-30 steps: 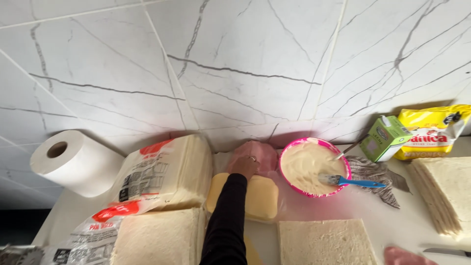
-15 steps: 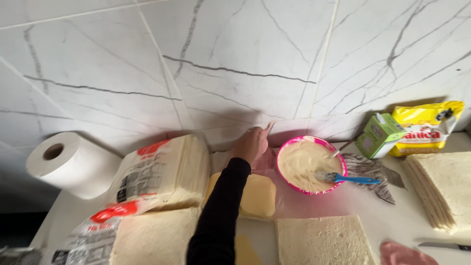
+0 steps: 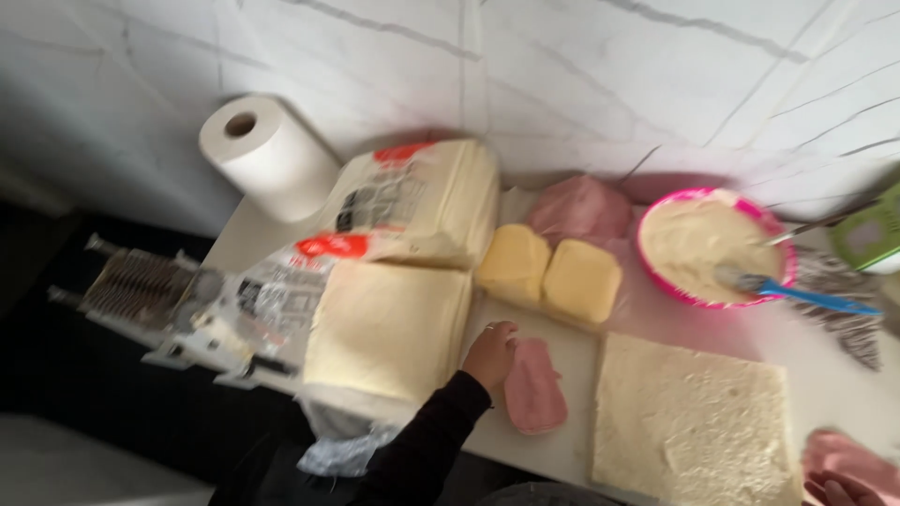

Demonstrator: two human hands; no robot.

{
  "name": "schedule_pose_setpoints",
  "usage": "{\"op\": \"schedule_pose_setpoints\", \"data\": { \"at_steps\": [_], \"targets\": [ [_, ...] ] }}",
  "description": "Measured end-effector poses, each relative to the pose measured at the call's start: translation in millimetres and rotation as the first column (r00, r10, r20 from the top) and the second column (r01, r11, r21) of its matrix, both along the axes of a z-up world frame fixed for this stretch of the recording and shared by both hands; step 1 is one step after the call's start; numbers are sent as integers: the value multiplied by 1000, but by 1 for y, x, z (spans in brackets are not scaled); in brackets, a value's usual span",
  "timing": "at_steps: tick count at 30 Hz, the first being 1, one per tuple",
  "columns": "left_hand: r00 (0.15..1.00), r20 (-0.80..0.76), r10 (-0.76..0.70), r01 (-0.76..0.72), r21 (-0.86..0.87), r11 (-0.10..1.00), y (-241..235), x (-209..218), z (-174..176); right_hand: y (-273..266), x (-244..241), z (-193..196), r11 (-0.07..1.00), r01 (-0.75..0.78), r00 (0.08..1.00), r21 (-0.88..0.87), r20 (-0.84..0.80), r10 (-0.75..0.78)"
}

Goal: The recorder is preparing multi-layered sandwiches by spreading sauce and layering ham and cheese on crustless bread.

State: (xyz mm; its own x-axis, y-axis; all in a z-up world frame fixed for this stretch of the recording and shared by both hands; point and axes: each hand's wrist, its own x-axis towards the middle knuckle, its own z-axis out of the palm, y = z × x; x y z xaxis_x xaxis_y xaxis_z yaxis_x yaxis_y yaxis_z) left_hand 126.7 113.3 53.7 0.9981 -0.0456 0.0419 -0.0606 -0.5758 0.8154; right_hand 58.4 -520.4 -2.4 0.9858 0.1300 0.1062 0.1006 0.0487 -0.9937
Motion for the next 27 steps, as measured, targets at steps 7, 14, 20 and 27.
{"op": "schedule_pose_setpoints", "data": {
  "at_steps": [7, 14, 20, 27],
  "targets": [
    [948, -149, -282, 310, 219, 925, -23, -58, -86, 20, -51, -143, 873, 438, 751, -212, -447, -486],
    [983, -141, -122, 152, 230, 961, -76, -78, -65, 48, -63, -110, 851, 491, 748, -185, -411, -521],
    [996, 30, -80, 71, 231, 970, -78, -81, -81, 21, -67, -132, 880, 438, 735, -182, -491, -467],
    [979, -175, -104, 139, 198, 970, -42, -40, -62, 36, -74, -108, 876, 450, 750, -176, -458, -477]
  ]
}}
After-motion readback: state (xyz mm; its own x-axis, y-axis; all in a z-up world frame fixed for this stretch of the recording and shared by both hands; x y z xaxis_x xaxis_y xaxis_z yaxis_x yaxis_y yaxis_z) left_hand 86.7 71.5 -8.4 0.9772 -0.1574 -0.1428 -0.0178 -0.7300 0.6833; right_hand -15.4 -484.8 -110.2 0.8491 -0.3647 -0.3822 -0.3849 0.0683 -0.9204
